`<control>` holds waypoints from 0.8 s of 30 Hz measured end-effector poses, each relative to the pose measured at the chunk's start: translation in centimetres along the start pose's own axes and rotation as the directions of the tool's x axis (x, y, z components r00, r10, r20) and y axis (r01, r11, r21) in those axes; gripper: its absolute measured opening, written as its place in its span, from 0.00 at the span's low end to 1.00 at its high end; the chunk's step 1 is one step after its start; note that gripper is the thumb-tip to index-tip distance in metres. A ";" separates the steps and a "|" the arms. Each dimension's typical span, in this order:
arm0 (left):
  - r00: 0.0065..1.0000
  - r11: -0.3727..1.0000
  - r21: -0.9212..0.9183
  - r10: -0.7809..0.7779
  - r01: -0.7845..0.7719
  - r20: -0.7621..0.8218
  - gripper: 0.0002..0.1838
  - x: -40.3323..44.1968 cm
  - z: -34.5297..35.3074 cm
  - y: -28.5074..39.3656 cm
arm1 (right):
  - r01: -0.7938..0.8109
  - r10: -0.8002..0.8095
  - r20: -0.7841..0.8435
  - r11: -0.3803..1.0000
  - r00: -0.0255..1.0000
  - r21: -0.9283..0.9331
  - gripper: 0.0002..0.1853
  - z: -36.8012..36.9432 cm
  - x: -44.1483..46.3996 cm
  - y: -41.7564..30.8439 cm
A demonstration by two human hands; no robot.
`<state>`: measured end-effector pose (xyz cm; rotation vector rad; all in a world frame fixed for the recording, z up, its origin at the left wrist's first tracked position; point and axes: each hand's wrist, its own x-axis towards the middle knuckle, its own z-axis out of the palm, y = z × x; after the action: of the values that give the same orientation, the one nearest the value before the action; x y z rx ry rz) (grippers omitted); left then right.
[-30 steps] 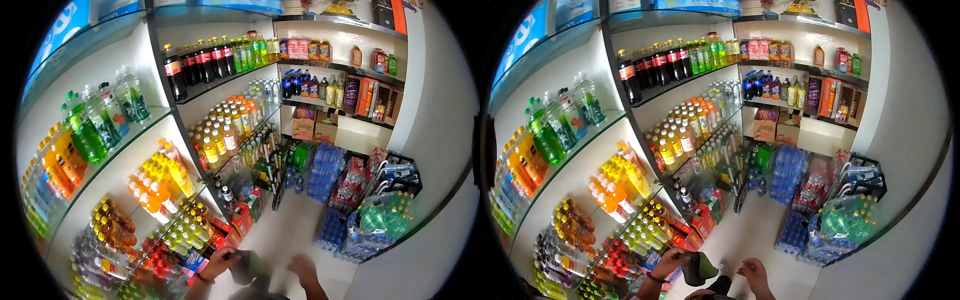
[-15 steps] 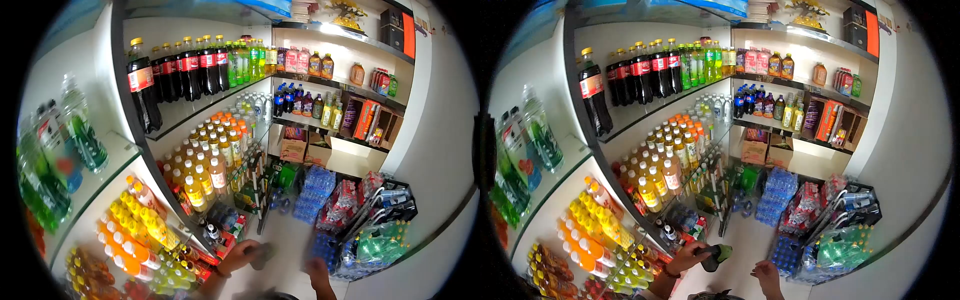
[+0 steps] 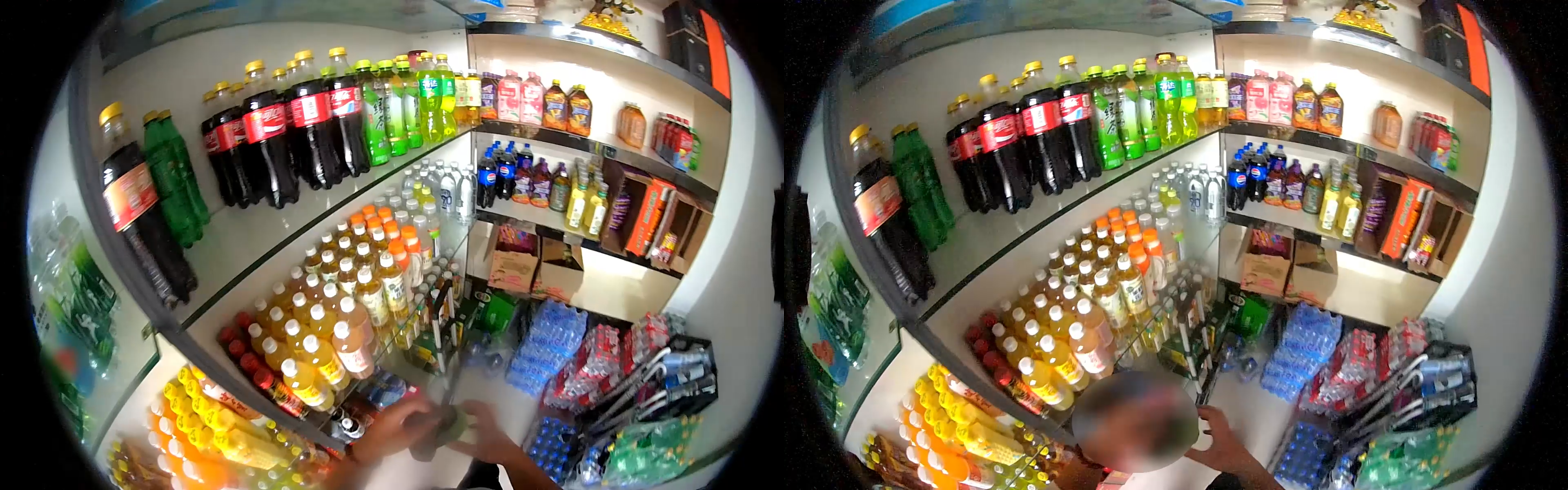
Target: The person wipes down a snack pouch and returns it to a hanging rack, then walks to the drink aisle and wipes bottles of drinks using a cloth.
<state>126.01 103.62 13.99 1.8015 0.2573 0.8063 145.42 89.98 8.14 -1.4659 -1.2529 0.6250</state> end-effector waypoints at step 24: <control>0.597 -0.224 0.637 0.658 0.737 -0.459 0.29 23.0 -5.2 12.1 | 0.127 -0.347 0.291 0.809 0.892 0.575 0.26 -12.6 42.4 0.1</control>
<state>137.35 115.16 34.94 2.5598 2.5265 1.6141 169.77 124.29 21.79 -0.7065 -1.3829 1.0308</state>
